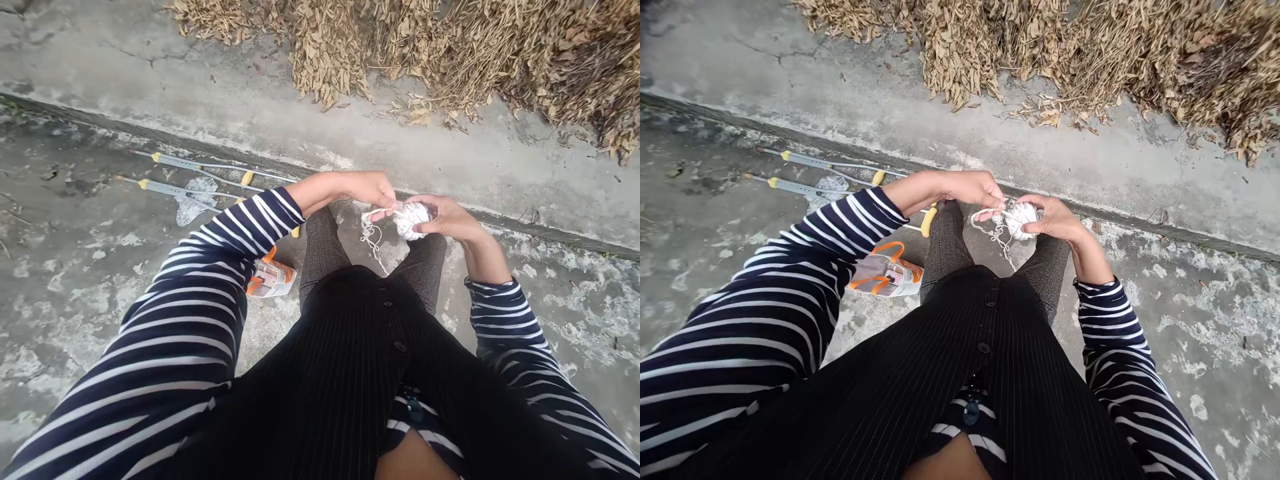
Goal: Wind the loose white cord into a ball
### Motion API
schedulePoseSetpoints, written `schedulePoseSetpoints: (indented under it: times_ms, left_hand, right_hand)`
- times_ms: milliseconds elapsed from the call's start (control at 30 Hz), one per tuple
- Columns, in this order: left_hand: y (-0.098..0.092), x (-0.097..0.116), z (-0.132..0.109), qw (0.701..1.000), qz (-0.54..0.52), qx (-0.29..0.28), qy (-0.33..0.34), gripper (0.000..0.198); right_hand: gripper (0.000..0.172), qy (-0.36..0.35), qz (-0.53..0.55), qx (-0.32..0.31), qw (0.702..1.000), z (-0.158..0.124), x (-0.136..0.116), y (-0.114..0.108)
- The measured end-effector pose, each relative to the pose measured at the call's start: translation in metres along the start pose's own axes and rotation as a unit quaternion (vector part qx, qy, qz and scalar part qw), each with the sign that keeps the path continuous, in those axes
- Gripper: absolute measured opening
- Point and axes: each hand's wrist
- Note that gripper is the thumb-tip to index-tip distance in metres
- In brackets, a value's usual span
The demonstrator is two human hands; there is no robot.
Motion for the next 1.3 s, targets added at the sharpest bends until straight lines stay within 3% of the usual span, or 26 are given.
schedulePoseSetpoints:
  times_ms: [133, 300, 433, 600, 733, 833, 900, 1067, 1200, 1300]
  left_hand:
    - [0.009, -0.009, -0.005, 0.991, -0.086, -0.089, -0.041, 0.022]
    - [0.020, -0.024, -0.018, 0.988, -0.135, -0.059, -0.041, 0.018]
    - [0.013, -0.029, -0.032, 0.986, -0.164, -0.024, -0.017, 0.020]
    - [0.008, -0.022, -0.044, 0.967, -0.253, 0.000, 0.019, 0.030]
    - [0.034, -0.015, -0.054, 0.938, -0.328, 0.079, 0.084, 0.036]
    - [0.059, -0.012, -0.063, 0.908, -0.356, 0.176, 0.134, 0.035]
    - [0.066, -0.008, -0.066, 0.892, -0.338, 0.257, 0.157, 0.034]
    - [0.047, 0.009, -0.067, 0.886, -0.178, 0.409, 0.125, 0.039]
    - [0.026, 0.011, -0.077, 0.878, -0.053, 0.466, 0.097, 0.043]
    - [0.013, -0.002, -0.091, 0.876, 0.025, 0.477, 0.064, 0.038]
  right_hand:
    - [0.061, -0.006, -0.155, 0.082, 0.984, 0.001, -0.003, -0.004]
    - [0.070, -0.032, -0.286, 0.192, 0.938, -0.001, -0.007, -0.005]
    - [0.072, -0.028, -0.317, 0.200, 0.927, -0.002, -0.002, -0.005]
    - [0.068, -0.083, -0.295, 0.196, 0.931, 0.002, 0.014, 0.002]
    - [0.069, -0.074, -0.265, 0.224, 0.935, 0.011, 0.024, 0.002]
    - [0.068, -0.052, -0.228, 0.230, 0.945, 0.019, 0.026, 0.000]
    - [0.069, -0.037, -0.213, 0.228, 0.949, 0.023, 0.027, 0.000]
    - [0.069, -0.014, -0.172, 0.201, 0.964, 0.020, 0.024, 0.006]
    - [0.070, 0.003, -0.170, 0.215, 0.962, 0.008, 0.023, 0.000]
    - [0.069, 0.000, -0.169, 0.251, 0.953, -0.003, 0.019, -0.016]
Point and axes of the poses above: each hand's wrist, its own z-axis towards the middle knuckle, its own y-axis out of the palm, x = y × z, and after that the axes turned 9 degrees about y, right-handed
